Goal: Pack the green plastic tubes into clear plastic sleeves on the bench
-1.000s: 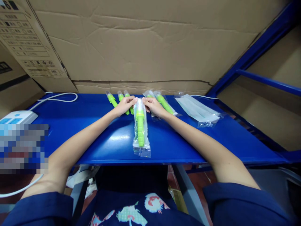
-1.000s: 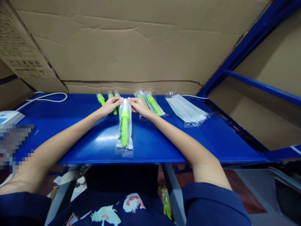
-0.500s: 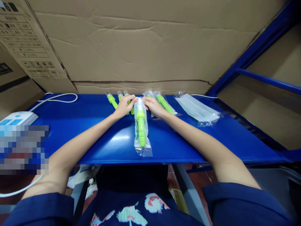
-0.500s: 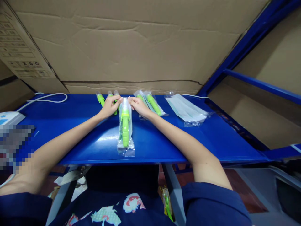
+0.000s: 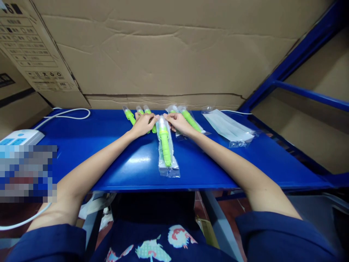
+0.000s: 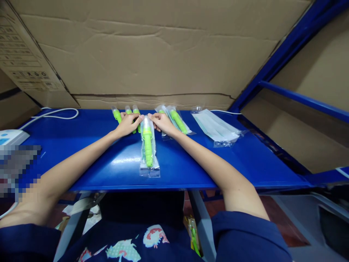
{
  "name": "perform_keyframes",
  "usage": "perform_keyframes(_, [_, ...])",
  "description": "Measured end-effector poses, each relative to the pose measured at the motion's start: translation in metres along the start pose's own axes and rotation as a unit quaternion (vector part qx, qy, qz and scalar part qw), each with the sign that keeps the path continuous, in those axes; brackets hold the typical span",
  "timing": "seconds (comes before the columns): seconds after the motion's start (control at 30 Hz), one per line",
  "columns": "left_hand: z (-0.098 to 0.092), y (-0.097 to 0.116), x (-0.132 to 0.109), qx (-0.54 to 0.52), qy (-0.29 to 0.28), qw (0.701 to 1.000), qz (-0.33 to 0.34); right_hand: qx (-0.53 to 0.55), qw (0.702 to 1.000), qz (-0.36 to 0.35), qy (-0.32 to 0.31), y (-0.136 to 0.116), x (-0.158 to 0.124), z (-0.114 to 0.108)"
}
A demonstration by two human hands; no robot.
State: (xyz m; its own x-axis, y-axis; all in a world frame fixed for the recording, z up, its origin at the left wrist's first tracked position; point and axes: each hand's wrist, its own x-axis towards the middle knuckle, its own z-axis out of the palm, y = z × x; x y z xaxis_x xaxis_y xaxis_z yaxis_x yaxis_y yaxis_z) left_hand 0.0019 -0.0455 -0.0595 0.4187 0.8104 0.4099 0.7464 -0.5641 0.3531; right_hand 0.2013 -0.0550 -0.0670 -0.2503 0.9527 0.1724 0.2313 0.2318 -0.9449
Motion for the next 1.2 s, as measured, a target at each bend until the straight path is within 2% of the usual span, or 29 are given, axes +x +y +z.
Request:
perform_keyframes(0.33, [0.001, -0.005, -0.003, 0.051, -0.006, 0.998, 0.039, -0.089, 0.993, 0.051, 0.052, -0.007, -0.004, -0.003])
perform_keyframes(0.43, [0.0, -0.007, -0.002, 0.06, -0.016, 0.997, 0.043, -0.153, 0.985, 0.03, 0.079, -0.006, -0.004, -0.001])
perform_keyframes(0.53, [0.0, -0.006, -0.003, 0.069, -0.02, 0.997, 0.038, -0.297, 0.944, -0.06, 0.129, -0.011, -0.006, 0.001])
perform_keyframes(0.6, [0.0, -0.007, -0.004, 0.077, -0.016, 0.997, 0.027, -0.388, 0.906, -0.115, 0.127, -0.021, -0.012, 0.004])
perform_keyframes(0.7, [0.001, -0.009, -0.004, 0.09, -0.019, 0.996, -0.002, -0.493, 0.859, -0.124, 0.057, -0.044, -0.032, 0.018])
perform_keyframes(0.83, [0.004, -0.014, -0.002, 0.097, -0.06, 0.993, -0.021, -0.585, 0.804, -0.108, -0.019, -0.068, -0.069, 0.048])
perform_keyframes(0.9, [0.005, -0.017, -0.001, 0.103, -0.087, 0.991, -0.024, -0.587, 0.801, -0.105, -0.056, -0.066, -0.085, 0.061])
perform_keyframes(1.0, [0.006, -0.019, 0.0, 0.114, -0.12, 0.986, -0.022, -0.552, 0.822, -0.1, -0.103, -0.047, -0.097, 0.072])
perform_keyframes(1.2, [0.005, -0.019, 0.0, 0.127, -0.149, 0.98, -0.021, -0.506, 0.851, -0.079, -0.113, -0.011, -0.082, 0.066])
